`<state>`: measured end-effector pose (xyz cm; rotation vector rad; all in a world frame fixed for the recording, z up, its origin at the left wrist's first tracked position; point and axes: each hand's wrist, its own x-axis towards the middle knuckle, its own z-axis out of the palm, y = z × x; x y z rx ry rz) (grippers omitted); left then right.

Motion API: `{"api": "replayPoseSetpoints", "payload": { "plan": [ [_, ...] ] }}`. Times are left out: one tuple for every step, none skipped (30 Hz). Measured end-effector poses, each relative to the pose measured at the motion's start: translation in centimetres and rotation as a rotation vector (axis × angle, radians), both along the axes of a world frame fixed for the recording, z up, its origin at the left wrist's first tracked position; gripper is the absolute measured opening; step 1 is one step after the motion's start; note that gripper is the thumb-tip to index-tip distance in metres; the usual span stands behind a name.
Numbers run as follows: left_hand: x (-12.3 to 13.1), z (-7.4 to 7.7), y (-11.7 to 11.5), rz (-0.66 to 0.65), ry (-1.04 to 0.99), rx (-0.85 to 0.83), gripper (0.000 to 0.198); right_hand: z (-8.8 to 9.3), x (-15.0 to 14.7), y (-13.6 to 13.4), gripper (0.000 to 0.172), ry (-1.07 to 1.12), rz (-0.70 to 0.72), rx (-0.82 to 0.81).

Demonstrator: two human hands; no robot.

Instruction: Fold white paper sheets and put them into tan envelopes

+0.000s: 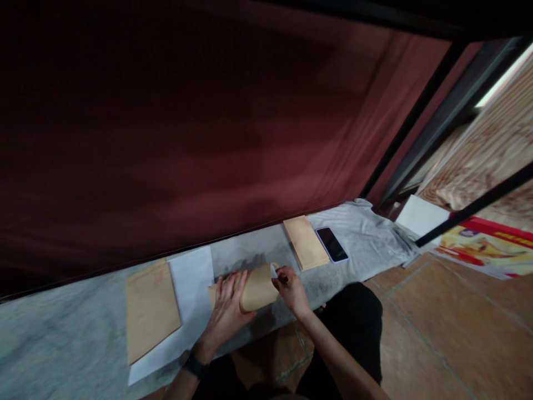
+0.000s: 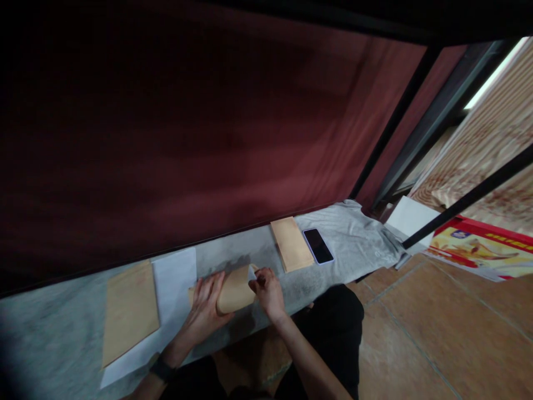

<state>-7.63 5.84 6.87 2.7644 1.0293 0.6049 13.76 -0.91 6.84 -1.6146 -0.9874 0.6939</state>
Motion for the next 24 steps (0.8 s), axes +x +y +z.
{"api": "replayPoseSetpoints", "payload": {
  "plan": [
    [0.0,-0.1,0.1,0.000,-0.001,0.007,0.104,-0.1,-0.1,0.1,0.010,0.037,-0.006,0.013],
    [0.0,-0.1,0.2,-0.001,0.001,0.012,0.104,-0.2,-0.1,0.2,0.015,0.077,-0.019,0.026],
    [0.1,-0.1,0.3,-0.001,0.005,0.017,0.105,-0.2,-0.2,0.3,0.021,0.118,-0.040,0.036],
    [0.1,-0.1,0.4,-0.001,0.013,0.022,0.105,-0.3,-0.1,0.5,0.026,0.157,-0.063,0.038],
    [0.1,-0.1,0.6,-0.003,0.024,0.025,0.106,-0.4,-0.1,0.7,0.030,0.197,-0.077,0.029],
    [0.1,-0.1,0.7,-0.009,0.037,0.028,0.106,-0.5,0.0,0.8,0.032,0.244,-0.068,0.006],
    [0.0,0.0,0.8,-0.017,0.050,0.028,0.106,-0.6,0.1,0.9,0.031,0.292,-0.039,-0.027],
    [0.0,0.0,0.9,-0.027,0.060,0.027,0.105,-0.7,0.2,1.0,0.028,0.335,0.002,-0.062],
    [0.0,0.1,1.0,-0.037,0.066,0.027,0.104,-0.8,0.3,1.0,0.024,0.368,0.043,-0.092],
    [0.0,0.2,1.1,-0.044,0.069,0.027,0.102,-0.8,0.4,1.0,0.022,0.393,0.074,-0.114],
    [0.1,0.2,1.2,-0.048,0.071,0.027,0.101,-0.9,0.4,1.0,0.023,0.411,0.089,-0.127],
    [0.1,0.3,1.2,-0.050,0.072,0.027,0.100,-0.9,0.4,0.9,0.024,0.422,0.090,-0.131],
    [0.1,0.4,1.2,-0.051,0.074,0.027,0.099,-0.8,0.4,0.8,0.025,0.431,0.087,-0.130],
    [0.2,0.4,1.2,-0.052,0.078,0.026,0.099,-0.8,0.4,0.7,0.025,0.443,0.086,-0.128],
    [0.2,0.5,1.2,-0.053,0.084,0.023,0.100,-0.7,0.3,0.6,0.025,0.455,0.086,-0.126],
    [0.3,0.5,1.2,-0.054,0.089,0.021,0.101,-0.7,0.3,0.5,0.024,0.466,0.084,-0.123],
    [0.3,0.6,1.2,-0.055,0.092,0.019,0.101,-0.6,0.3,0.5,0.023,0.474,0.080,-0.119],
    [0.3,0.6,1.2,-0.056,0.096,0.016,0.102,-0.6,0.2,0.5,0.023,0.482,0.073,-0.115],
    [0.3,0.7,1.2,-0.060,0.098,0.012,0.102,-0.6,0.2,0.5,0.023,0.489,0.064,-0.110],
    [0.3,0.7,1.2,-0.062,0.097,0.008,0.102,-0.7,0.2,0.6,0.024,0.496,0.053,-0.104],
    [0.2,0.7,1.1,-0.061,0.088,0.005,0.101,-0.8,0.2,0.7,0.026,0.504,0.039,-0.095],
    [0.2,0.7,1.0,-0.053,0.070,0.003,0.099,-0.9,0.2,0.8,0.027,0.511,0.023,-0.084],
    [0.1,0.6,0.8,-0.030,0.037,0.002,0.095,-1.0,0.2,0.9,0.029,0.516,0.004,-0.071],
    [0.0,0.4,0.5,0.012,-0.016,0.000,0.090,-1.2,0.1,1.0,0.030,0.520,-0.017,-0.057]
  ]
}}
